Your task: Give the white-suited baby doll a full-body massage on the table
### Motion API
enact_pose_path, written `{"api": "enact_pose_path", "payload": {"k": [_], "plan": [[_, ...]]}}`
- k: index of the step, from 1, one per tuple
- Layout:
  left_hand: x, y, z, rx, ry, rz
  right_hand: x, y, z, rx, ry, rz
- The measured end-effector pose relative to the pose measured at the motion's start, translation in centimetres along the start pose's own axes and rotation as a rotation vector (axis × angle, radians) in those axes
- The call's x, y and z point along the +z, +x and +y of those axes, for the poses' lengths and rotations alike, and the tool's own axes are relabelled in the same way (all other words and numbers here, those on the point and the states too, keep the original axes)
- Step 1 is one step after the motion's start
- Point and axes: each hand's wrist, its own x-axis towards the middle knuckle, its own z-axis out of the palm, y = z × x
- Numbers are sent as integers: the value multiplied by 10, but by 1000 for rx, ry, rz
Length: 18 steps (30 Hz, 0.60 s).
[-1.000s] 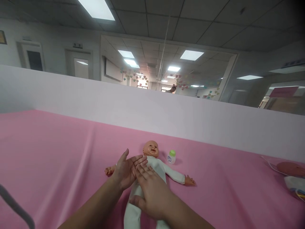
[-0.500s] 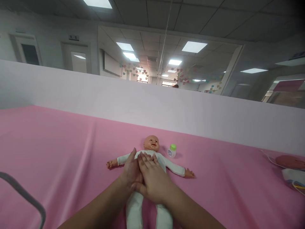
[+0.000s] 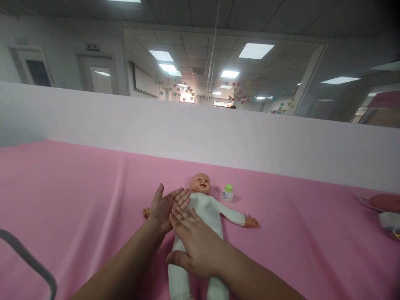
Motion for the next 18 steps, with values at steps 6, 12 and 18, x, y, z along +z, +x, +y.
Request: {"api": "enact_pose_path", "payload": {"k": [6, 12, 18], "plan": [[8, -1, -29, -87, 34, -30, 7, 5, 9, 42, -53, 68], [18, -10, -39, -176, 143, -78, -2, 6, 35, 168, -111, 87], [8, -2, -12, -28, 147, -59, -15, -1, 38, 225, -112, 46]]}}
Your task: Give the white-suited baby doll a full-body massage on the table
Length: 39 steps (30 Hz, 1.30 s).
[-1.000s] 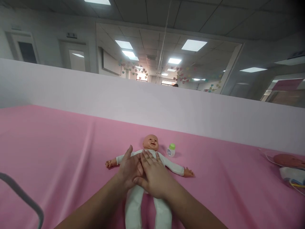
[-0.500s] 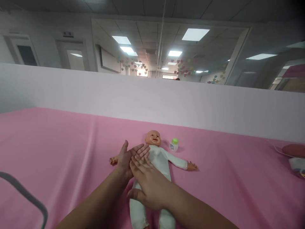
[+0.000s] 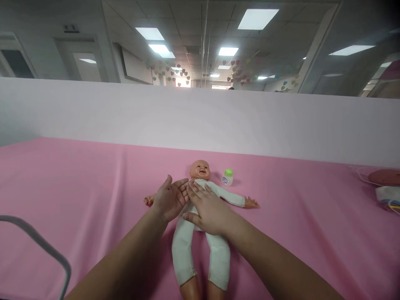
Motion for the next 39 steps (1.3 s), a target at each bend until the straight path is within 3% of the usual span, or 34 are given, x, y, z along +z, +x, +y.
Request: {"api": "enact_pose_path", "payload": {"k": [4, 7, 11, 17, 21, 26, 28, 34, 39], "plan": [[-10, 8, 12, 88, -13, 82, 7, -5, -16, -96, 78, -60], [-10, 8, 10, 87, -6, 96, 14, -8, -29, -201, 117, -58], [0, 3, -9, -7, -35, 66, 19, -6, -31, -237, 112, -9], [19, -9, -41, -55, -39, 36, 16, 3, -5, -118, 28, 69], [21, -11, -32, -33, 86, -85, 7, 4, 11, -38, 12, 74], [13, -4, -28, 14, 268, 206, -14, -5, 7, 81, 60, -32], [5, 1, -35, 63, 333, 228, -21, -12, 3, 92, 90, -64], [-24, 19, -50, 338, 692, 215, -15, -41, 9, -82, 85, -88], [-28, 23, -49, 386, 1055, 311, 5, -53, 21, -174, 106, -131]]}}
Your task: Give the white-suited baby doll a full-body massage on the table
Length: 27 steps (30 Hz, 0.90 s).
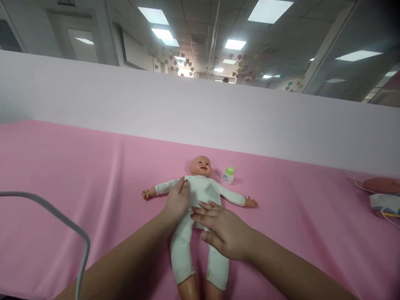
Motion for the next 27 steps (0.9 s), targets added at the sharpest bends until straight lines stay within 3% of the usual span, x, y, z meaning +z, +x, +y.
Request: {"api": "enact_pose_path", "payload": {"k": [4, 9, 13, 18, 20, 25, 27], "plan": [[1, -6, 2, 25, 58, 0, 4, 21, 26, 51, -47, 27], [2, -12, 1, 51, -114, -6, -3, 46, 72, 189, -107, 90], [5, -12, -3, 79, -76, -50, -7, 40, 94, 353, -114, 104], [7, -15, 1, 98, 69, -99, -2, 20, 101, 458, -118, 135], [2, -24, 9, 151, 145, -179, 4, 17, 103, 448, -131, 174], [-16, -63, 32, 379, 360, -624, 15, 21, 115, 405, -146, 228], [-20, -68, 34, 421, 365, -720, 15, 22, 116, 389, -139, 244]]}}
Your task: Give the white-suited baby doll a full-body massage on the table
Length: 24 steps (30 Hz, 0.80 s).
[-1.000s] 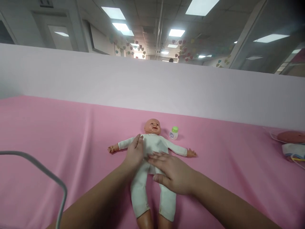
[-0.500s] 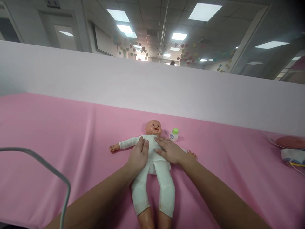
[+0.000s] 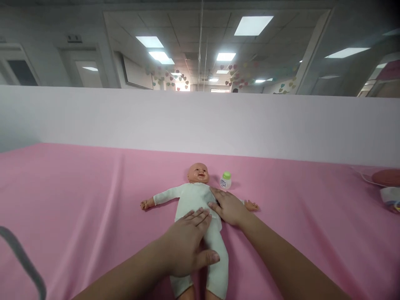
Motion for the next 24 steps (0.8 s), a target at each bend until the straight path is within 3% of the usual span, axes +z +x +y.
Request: {"api": "enact_pose_path", "payload": {"k": [3, 12, 17, 21, 24], "plan": [[-7, 10, -10, -7, -33, 17, -3, 0, 0, -11, 30, 12], [-49, 72, -66, -57, -117, 150, -3, 2, 2, -17, 58, 15], [-65, 72, -102, -138, -19, 270, -7, 0, 2, -8, 68, -7], [-73, 62, -125, -155, 168, 226, -26, -4, 0, -10, 101, -39], [-75, 58, -134, -154, 279, 182, -44, -13, -15, -146, 197, -41]]}}
